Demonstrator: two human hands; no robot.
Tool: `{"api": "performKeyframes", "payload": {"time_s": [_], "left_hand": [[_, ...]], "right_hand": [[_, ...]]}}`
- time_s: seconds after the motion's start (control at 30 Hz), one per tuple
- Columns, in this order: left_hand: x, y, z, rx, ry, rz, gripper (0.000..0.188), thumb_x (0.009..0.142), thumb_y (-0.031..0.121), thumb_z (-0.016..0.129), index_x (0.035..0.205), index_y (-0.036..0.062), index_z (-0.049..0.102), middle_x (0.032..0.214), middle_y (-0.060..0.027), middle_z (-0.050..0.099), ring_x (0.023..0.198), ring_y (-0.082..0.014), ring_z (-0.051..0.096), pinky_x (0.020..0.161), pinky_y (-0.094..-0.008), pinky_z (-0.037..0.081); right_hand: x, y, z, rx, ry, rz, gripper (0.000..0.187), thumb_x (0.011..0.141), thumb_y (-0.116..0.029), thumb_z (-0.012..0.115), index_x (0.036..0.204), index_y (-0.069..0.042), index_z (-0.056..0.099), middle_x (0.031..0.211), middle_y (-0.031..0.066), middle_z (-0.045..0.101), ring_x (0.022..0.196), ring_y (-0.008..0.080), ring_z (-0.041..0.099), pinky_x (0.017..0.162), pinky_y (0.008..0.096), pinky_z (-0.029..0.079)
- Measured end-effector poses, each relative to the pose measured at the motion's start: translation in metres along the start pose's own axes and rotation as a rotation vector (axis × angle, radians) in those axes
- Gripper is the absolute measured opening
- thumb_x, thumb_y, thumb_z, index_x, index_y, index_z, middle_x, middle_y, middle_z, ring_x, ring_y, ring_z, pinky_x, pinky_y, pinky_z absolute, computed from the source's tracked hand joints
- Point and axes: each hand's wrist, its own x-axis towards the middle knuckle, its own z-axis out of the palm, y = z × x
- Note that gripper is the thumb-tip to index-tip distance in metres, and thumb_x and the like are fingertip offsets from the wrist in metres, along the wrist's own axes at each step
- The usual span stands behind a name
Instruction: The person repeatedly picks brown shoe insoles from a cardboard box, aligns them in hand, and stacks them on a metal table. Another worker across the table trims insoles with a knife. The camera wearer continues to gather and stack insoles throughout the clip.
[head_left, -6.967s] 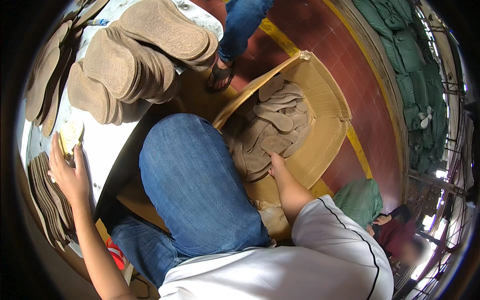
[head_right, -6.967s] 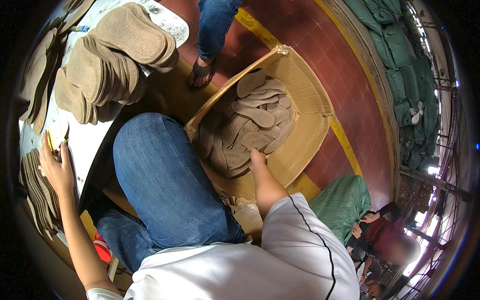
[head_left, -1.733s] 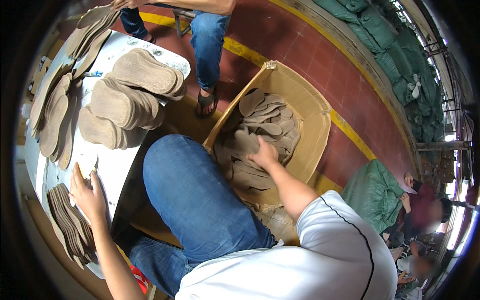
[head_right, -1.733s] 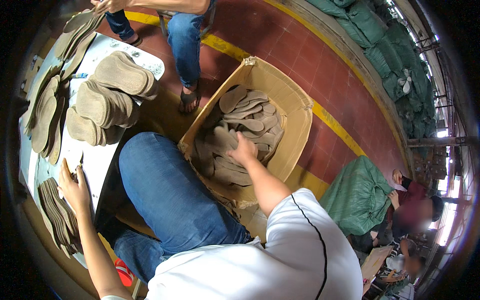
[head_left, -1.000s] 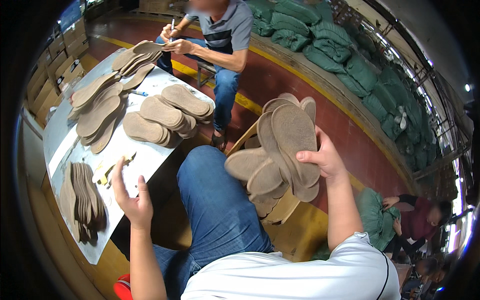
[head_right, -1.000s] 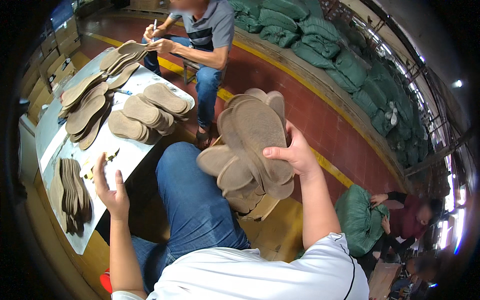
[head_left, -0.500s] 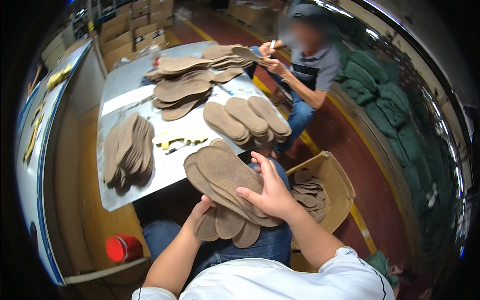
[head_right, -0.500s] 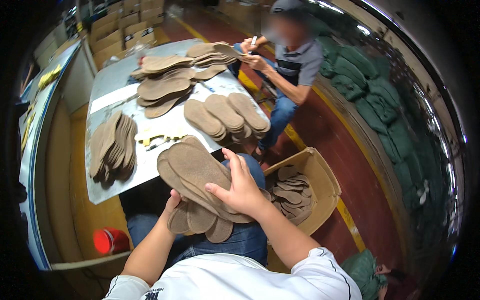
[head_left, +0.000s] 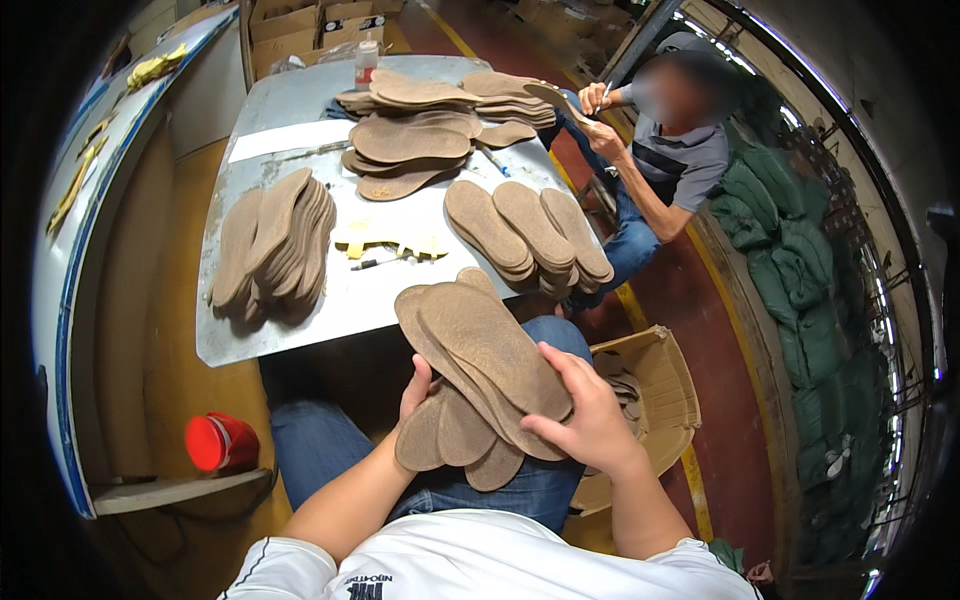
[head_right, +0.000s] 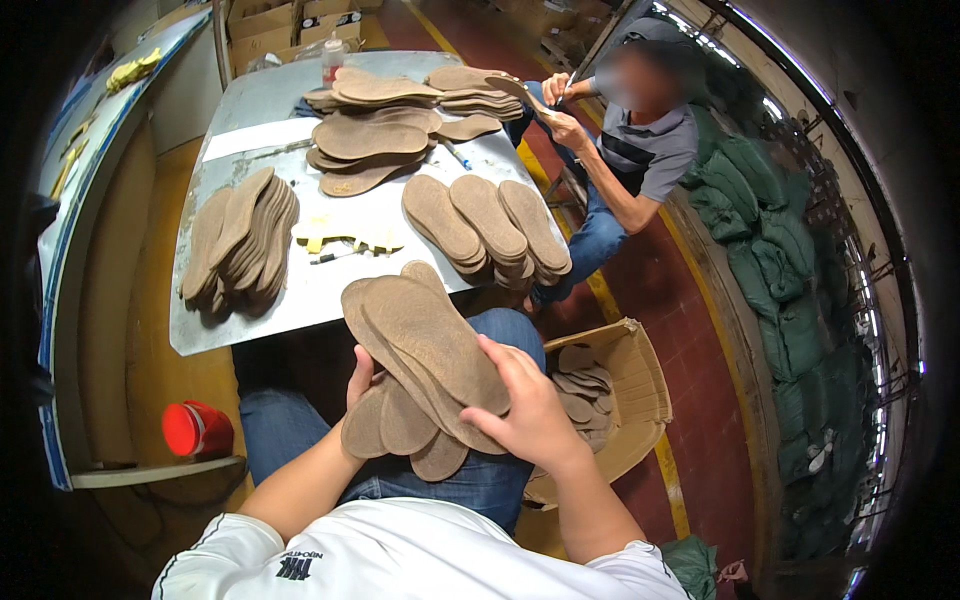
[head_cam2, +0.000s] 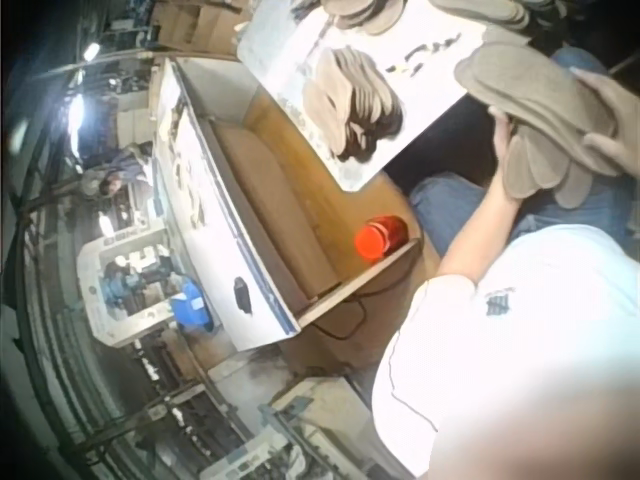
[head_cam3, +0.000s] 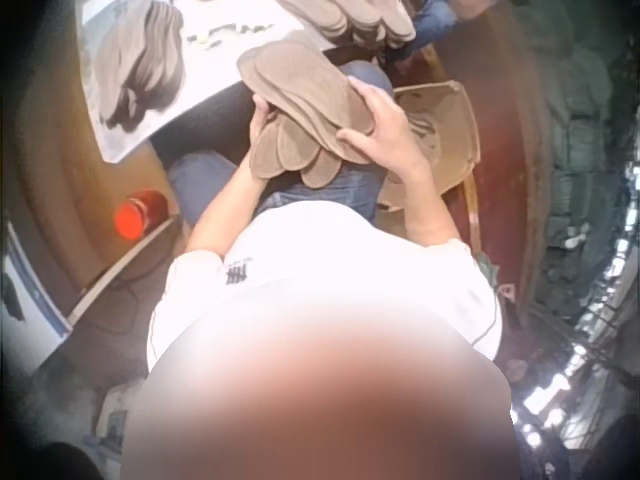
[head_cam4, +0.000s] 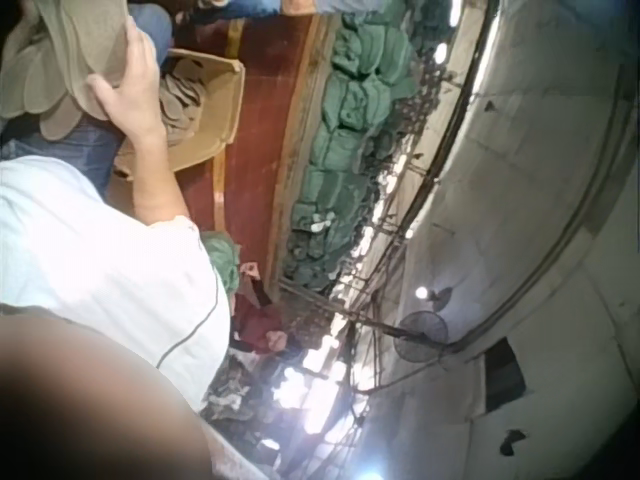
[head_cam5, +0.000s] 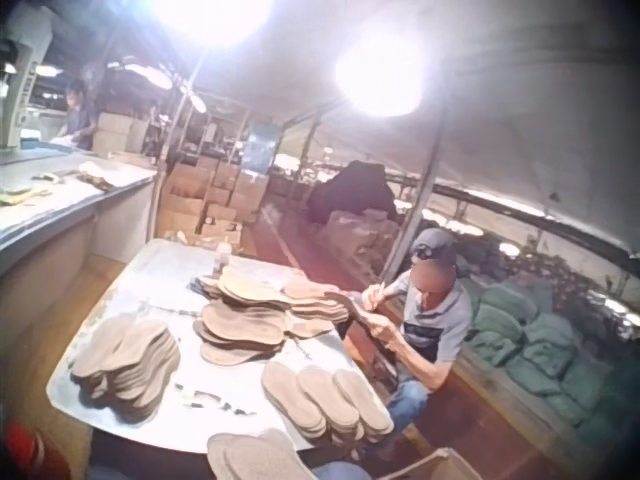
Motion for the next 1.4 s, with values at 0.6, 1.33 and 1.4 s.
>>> {"api": "performKeyframes", "payload": {"time_s": [0.6, 1.33, 1.4], "left_hand": [[0.007, 0.008, 0.006, -0.171, -0.107, -0.046, 0.112, 0.108, 0.091, 0.054, 0.186, 0.0134, 0.034, 0.183, -0.0227, 0.048, 0.164, -0.0408, 0.056, 0.137, -0.0602, 0.048], [0.012, -0.002, -0.024, -0.401, -0.151, -0.172, 0.102, 0.117, 0.081, 0.047, 0.185, 0.0058, 0.034, 0.183, -0.0273, 0.047, 0.165, -0.044, 0.054, 0.137, -0.0641, 0.047], [0.013, -0.002, -0.021, -0.218, -0.097, -0.139, 0.104, 0.116, 0.082, 0.047, 0.185, 0.0051, 0.033, 0.184, -0.0275, 0.045, 0.166, -0.0445, 0.053, 0.138, -0.0644, 0.046]], "right_hand": [[0.046, -0.022, -0.067, -0.609, -0.188, -0.678, 0.044, 0.089, -0.018, 0.081, 0.13, -0.035, 0.073, 0.143, 0.0026, 0.067, 0.141, 0.03, 0.061, 0.124, 0.0621, 0.04], [0.111, -0.006, -0.049, -0.681, -0.563, -0.859, 0.04, 0.105, -0.022, 0.071, 0.145, -0.024, 0.07, 0.177, 0.0004, 0.058, 0.161, 0.0285, 0.058, 0.135, 0.0613, 0.046], [0.104, -0.003, -0.047, -0.658, -0.588, -0.836, 0.044, 0.107, -0.022, 0.07, 0.151, -0.022, 0.068, 0.177, 0.0032, 0.059, 0.155, 0.0307, 0.062, 0.132, 0.0577, 0.048]]}}
